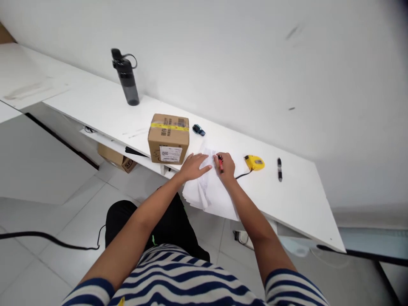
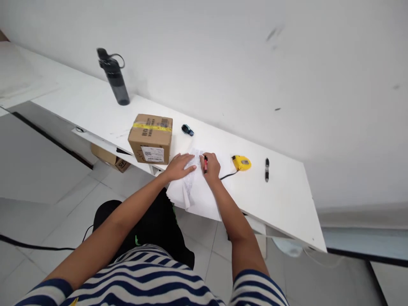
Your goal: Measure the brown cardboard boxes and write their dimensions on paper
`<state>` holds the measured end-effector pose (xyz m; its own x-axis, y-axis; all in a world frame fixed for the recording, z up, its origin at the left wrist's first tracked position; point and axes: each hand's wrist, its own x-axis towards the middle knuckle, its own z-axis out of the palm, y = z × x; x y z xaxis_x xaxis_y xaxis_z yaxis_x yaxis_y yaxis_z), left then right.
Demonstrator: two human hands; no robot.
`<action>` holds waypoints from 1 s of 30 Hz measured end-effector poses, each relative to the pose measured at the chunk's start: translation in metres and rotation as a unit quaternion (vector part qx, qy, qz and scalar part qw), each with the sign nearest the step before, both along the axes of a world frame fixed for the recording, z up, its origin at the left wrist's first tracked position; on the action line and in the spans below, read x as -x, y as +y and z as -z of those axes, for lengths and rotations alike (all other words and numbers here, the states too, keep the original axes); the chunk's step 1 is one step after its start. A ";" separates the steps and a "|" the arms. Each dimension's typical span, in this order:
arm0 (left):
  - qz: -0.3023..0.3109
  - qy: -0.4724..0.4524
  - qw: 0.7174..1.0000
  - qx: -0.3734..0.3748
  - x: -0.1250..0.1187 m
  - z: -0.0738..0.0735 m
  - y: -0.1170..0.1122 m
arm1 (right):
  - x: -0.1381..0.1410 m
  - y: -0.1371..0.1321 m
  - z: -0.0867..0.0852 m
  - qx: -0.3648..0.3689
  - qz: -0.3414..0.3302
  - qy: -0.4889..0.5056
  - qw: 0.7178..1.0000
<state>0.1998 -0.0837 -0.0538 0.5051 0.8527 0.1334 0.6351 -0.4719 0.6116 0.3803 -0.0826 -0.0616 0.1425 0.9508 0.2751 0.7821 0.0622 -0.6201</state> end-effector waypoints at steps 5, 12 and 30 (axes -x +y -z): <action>-0.011 -0.072 0.996 -0.050 0.021 -0.003 -0.016 | -0.011 0.007 -0.018 0.013 0.024 -0.132 0.991; 0.004 -0.020 0.985 -0.172 0.089 -0.009 -0.085 | -0.101 -0.003 -0.024 0.102 0.324 -0.079 0.937; -0.269 -0.366 0.880 0.141 0.137 -0.082 -0.035 | -0.093 0.005 -0.046 0.116 0.257 0.001 0.959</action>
<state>0.0626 -0.1190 0.0284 -0.1143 0.9934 -0.0009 0.1067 0.0131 0.9942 0.4728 -0.0776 -0.0155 0.6098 0.7901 0.0633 0.6708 -0.4719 -0.5722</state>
